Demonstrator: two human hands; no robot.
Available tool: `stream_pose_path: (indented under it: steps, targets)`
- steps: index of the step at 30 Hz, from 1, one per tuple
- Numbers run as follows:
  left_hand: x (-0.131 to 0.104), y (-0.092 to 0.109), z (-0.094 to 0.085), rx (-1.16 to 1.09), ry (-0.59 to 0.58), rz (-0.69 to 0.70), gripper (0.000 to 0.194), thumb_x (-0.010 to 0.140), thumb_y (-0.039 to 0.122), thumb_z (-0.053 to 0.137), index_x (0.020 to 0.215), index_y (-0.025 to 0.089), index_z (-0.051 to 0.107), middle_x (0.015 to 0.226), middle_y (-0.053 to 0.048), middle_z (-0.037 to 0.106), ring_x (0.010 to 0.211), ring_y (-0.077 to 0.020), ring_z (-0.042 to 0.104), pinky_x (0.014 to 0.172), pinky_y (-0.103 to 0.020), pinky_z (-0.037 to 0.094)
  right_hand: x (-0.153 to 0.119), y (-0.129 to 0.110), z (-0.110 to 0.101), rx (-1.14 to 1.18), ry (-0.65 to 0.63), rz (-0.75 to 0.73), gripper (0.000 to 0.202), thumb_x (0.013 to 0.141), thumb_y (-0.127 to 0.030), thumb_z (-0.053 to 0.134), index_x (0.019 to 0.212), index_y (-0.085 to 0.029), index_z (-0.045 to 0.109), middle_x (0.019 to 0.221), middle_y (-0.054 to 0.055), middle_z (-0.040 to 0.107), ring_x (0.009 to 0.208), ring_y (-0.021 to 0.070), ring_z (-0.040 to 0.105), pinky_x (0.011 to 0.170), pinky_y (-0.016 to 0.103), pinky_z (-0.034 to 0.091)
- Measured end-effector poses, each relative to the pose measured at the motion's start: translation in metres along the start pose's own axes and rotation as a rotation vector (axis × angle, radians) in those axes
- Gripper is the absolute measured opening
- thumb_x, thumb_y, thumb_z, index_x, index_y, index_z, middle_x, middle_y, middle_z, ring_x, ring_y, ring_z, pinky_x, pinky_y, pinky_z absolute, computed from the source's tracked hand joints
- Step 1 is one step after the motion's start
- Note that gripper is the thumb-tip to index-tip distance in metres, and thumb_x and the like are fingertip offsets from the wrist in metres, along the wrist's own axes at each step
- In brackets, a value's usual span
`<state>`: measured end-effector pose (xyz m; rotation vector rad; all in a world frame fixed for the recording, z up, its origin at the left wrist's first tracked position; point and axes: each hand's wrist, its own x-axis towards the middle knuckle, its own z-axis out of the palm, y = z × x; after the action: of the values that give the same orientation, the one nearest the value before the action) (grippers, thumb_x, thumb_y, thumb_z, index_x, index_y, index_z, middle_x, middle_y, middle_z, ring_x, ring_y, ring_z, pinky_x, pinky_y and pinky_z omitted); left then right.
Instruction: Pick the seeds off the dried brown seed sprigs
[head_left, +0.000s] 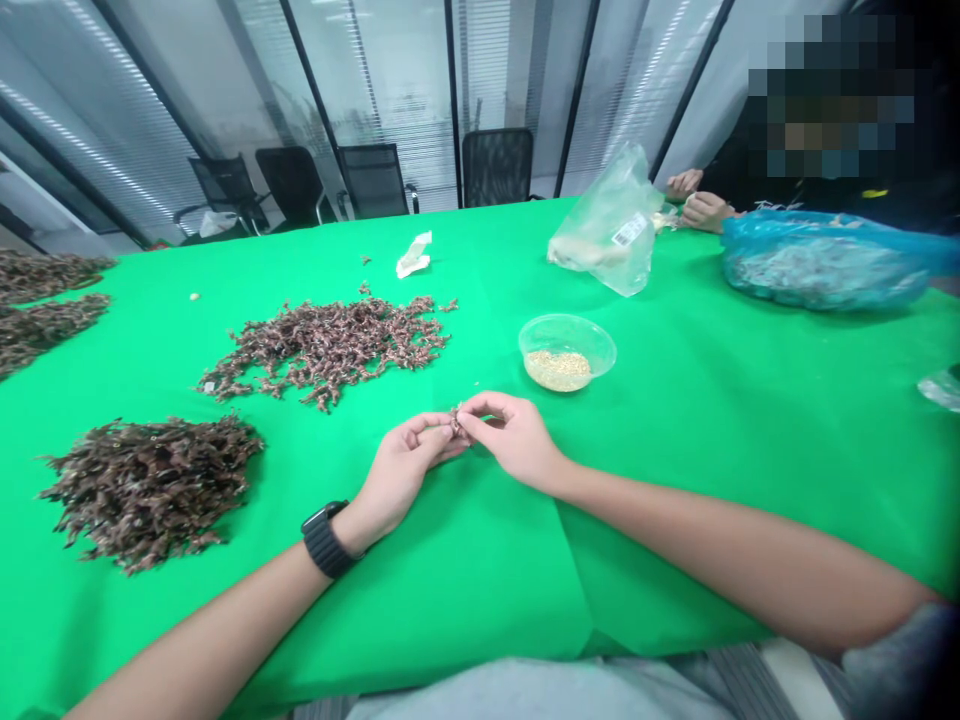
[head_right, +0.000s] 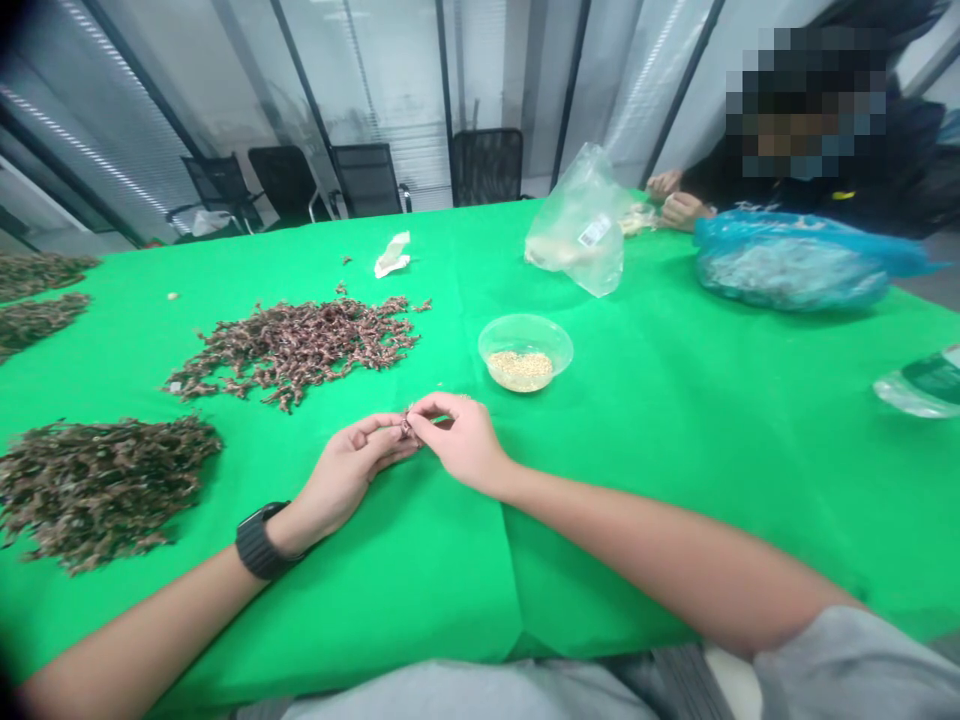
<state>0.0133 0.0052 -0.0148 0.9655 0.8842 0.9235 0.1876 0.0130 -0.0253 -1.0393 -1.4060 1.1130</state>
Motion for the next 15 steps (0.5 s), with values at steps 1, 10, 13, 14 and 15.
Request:
stream_pose_path:
  steps: [1, 10, 13, 14, 15]
  targets:
    - [0.0, 0.0001, -0.0002, -0.005, -0.002, -0.005, 0.027, 0.083, 0.031, 0.076, 0.103, 0.013, 0.07, 0.101, -0.009, 0.077, 0.095, -0.0184, 0.073, 0.099, -0.034, 0.054, -0.0004, 0.0006, 0.0006, -0.001, 0.001, -0.005, 0.015, 0.084, -0.032, 0.068, 0.084, -0.018, 0.07, 0.085, 0.005, 0.072, 0.078, 0.0169, 0.066, 0.074, 0.03, 0.055]
    - [-0.0016, 0.0021, -0.0022, 0.044, -0.036, -0.043, 0.028, 0.081, 0.034, 0.078, 0.098, 0.013, 0.07, 0.099, -0.01, 0.078, 0.087, -0.0212, 0.075, 0.093, -0.036, 0.057, -0.0037, 0.0001, 0.002, -0.057, -0.003, -0.069, 0.013, 0.087, -0.031, 0.066, 0.088, -0.019, 0.072, 0.093, 0.005, 0.074, 0.085, 0.0181, 0.069, 0.076, 0.03, 0.055]
    - [-0.0021, 0.0049, -0.0013, 0.133, -0.031, -0.011, 0.032, 0.081, 0.039, 0.078, 0.098, 0.014, 0.067, 0.094, -0.01, 0.078, 0.079, -0.0226, 0.076, 0.085, -0.036, 0.06, -0.0037, -0.0022, 0.0007, -0.103, 0.009, -0.06, 0.014, 0.087, -0.031, 0.067, 0.088, -0.019, 0.073, 0.094, 0.006, 0.075, 0.085, 0.0186, 0.069, 0.073, 0.029, 0.053]
    - [-0.0022, 0.0058, -0.0008, 0.156, -0.02, 0.009, 0.033, 0.08, 0.04, 0.078, 0.097, 0.014, 0.065, 0.093, -0.009, 0.078, 0.076, -0.0223, 0.076, 0.082, -0.036, 0.06, -0.0036, -0.0026, 0.0001, -0.123, 0.016, -0.057, 0.014, 0.087, -0.031, 0.067, 0.087, -0.019, 0.074, 0.093, 0.006, 0.075, 0.084, 0.0188, 0.068, 0.071, 0.029, 0.053]
    - [-0.0021, 0.0066, -0.0003, 0.17, -0.005, 0.028, 0.034, 0.079, 0.041, 0.078, 0.096, 0.015, 0.064, 0.093, -0.009, 0.078, 0.074, -0.0218, 0.076, 0.08, -0.035, 0.061, -0.0034, -0.0029, -0.0004, -0.14, 0.024, -0.058, 0.014, 0.087, -0.031, 0.067, 0.086, -0.019, 0.074, 0.093, 0.006, 0.075, 0.084, 0.0189, 0.068, 0.07, 0.029, 0.052]
